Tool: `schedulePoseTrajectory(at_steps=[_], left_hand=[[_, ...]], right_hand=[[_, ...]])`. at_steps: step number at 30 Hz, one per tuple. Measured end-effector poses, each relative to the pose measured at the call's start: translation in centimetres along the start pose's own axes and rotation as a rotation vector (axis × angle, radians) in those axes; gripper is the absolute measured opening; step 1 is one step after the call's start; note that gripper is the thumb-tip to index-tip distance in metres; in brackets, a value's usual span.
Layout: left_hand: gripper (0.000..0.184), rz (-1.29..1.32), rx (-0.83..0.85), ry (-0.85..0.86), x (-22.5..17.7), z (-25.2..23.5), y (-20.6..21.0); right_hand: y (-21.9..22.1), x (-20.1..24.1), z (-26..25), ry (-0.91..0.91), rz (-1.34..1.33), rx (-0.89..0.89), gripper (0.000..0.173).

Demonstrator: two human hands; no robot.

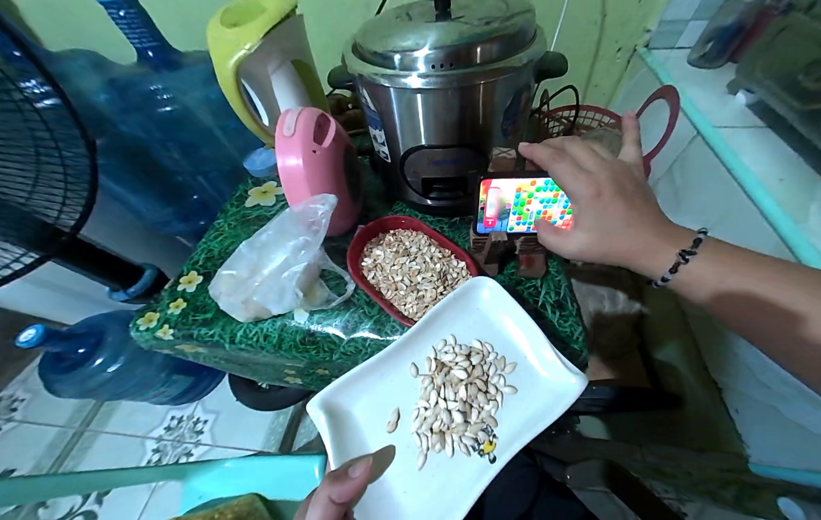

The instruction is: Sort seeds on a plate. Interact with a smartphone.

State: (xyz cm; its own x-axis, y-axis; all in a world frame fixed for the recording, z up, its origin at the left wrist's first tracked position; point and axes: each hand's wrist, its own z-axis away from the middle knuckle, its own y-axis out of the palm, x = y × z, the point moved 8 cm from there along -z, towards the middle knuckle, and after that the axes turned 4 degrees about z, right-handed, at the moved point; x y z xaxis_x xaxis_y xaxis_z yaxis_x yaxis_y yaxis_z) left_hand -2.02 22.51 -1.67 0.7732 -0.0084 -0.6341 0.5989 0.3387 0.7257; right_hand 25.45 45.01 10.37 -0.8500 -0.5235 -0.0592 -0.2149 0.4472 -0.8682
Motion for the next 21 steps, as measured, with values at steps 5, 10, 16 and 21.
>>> schedulePoseTrajectory(at_steps=[5, 10, 16, 21], left_hand=[[0.016, 0.000, -0.018, 0.004, -0.02, -0.04, -0.14], [0.016, -0.021, -0.027, 0.010, -0.07, 0.02, -0.19], [0.017, -0.017, -0.031, 0.005, -0.08, 0.03, -0.10], [0.017, -0.012, -0.019, 0.004, -0.07, 0.00, -0.08]], right_hand=[[0.11, 0.01, -0.02, 0.007, 0.006, 0.012, 0.082], [0.00, 0.20, 0.07, 0.009, 0.009, 0.014, 0.080], [0.09, 0.26, 0.01, 0.018, 0.015, 0.000, 0.074], [0.10, 0.29, 0.00, 0.023, 0.017, -0.001, 0.072]])
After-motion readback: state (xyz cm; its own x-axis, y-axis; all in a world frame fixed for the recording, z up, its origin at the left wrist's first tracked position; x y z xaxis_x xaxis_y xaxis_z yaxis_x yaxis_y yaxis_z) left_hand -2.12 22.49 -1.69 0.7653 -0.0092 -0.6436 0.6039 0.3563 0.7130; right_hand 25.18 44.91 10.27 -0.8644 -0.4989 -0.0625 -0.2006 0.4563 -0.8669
